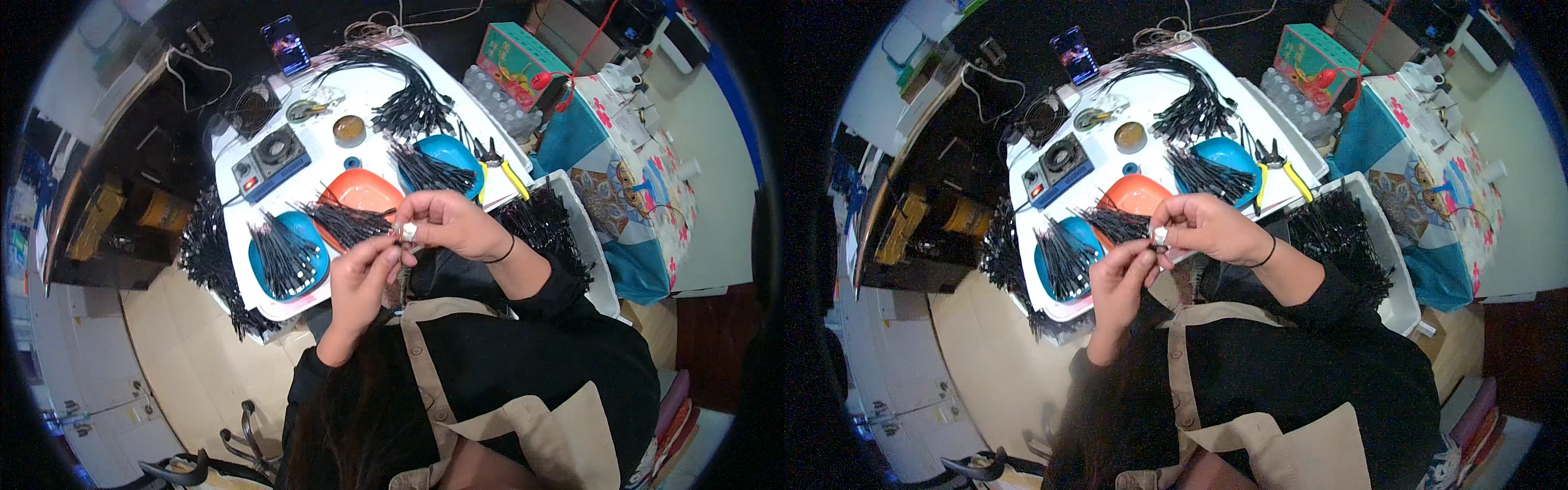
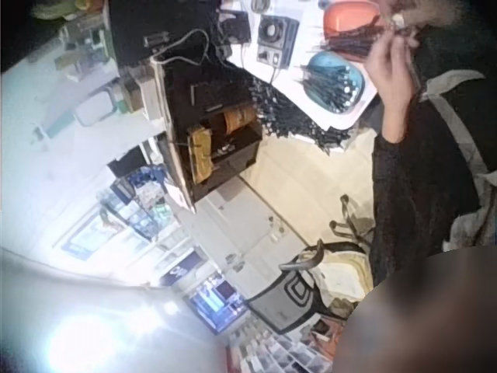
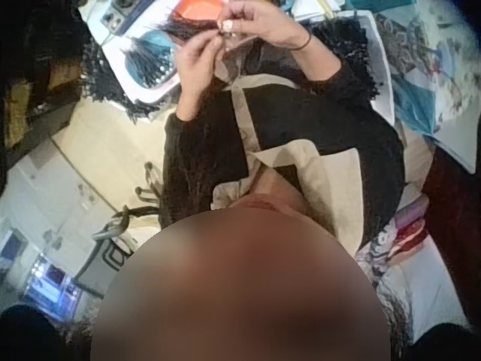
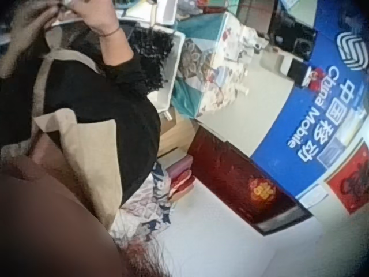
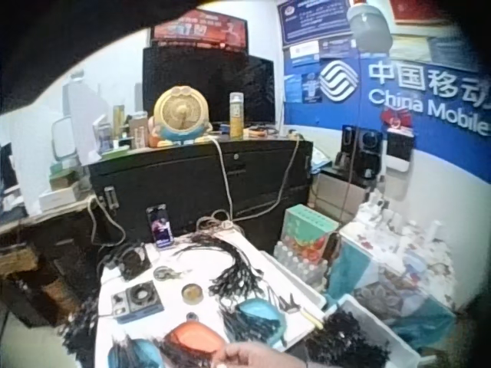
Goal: The person repeatedly picks black wire-like components from bowls on a table, strips or adjusts the ends, and places them into a white bin. The person uses pliers and a small heating device during the process. The task continues throughout the clip with consistent hand movements and tool use.
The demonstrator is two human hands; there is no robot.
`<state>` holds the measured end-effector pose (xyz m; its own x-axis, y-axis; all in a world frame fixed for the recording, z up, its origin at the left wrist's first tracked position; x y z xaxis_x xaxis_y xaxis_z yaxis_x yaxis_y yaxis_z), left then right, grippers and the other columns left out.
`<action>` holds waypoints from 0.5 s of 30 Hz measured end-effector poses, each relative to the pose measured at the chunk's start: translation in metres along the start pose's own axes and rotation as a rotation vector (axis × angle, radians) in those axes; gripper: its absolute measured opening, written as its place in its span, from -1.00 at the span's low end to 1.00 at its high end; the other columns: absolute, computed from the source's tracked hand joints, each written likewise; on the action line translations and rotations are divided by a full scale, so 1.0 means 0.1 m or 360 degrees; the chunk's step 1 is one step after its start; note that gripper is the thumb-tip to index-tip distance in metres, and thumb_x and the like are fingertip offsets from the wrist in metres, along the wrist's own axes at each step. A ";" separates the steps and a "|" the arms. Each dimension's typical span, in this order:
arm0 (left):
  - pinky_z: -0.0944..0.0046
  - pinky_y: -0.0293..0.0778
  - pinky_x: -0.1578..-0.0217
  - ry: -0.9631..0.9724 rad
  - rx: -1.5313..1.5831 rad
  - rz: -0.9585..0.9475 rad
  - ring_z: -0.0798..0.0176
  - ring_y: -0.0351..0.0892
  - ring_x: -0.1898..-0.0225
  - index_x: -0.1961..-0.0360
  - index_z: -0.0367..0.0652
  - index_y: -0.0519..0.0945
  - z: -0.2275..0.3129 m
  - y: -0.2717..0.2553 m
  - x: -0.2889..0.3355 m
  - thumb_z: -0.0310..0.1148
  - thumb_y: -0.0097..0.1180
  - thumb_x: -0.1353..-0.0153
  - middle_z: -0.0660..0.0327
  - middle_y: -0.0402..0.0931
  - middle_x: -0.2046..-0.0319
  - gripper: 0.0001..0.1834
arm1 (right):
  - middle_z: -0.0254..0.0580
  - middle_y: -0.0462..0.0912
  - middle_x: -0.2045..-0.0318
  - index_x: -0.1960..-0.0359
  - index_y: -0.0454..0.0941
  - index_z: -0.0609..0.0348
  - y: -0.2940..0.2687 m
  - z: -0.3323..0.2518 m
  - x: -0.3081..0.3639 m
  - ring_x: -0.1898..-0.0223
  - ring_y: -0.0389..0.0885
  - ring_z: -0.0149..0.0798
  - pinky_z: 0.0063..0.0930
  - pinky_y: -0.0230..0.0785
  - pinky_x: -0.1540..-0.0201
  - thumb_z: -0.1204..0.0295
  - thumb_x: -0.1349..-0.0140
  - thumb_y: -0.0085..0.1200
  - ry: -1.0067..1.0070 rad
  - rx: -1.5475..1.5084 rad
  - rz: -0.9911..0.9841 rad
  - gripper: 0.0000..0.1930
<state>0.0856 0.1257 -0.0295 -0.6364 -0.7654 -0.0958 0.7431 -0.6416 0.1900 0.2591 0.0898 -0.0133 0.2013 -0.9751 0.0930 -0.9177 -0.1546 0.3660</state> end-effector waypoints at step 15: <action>0.50 0.21 0.59 -0.0131 0.0673 0.0327 0.47 0.28 0.65 0.25 -0.41 0.57 -0.23 -0.23 -0.24 -0.51 0.03 -0.31 0.15 0.52 0.55 -0.86 | 0.12 0.67 0.41 0.39 0.66 0.31 -2.92 -0.35 -1.42 0.34 0.68 -0.03 -0.24 0.52 0.23 0.18 0.00 0.20 0.0302 0.2093 0.1549 -0.64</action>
<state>0.0883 0.1576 -0.0537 -0.5119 -0.8569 0.0603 0.7169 -0.3875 0.5796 0.5105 0.2791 -0.1011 -0.6435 -0.7634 -0.0553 -0.3393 0.3493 -0.8734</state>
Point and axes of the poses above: each hand's wrist, its own x-axis away from the middle knuckle, its own y-axis out of the palm, z = x × y, the point moved 2 cm from there along -x, towards the middle knuckle
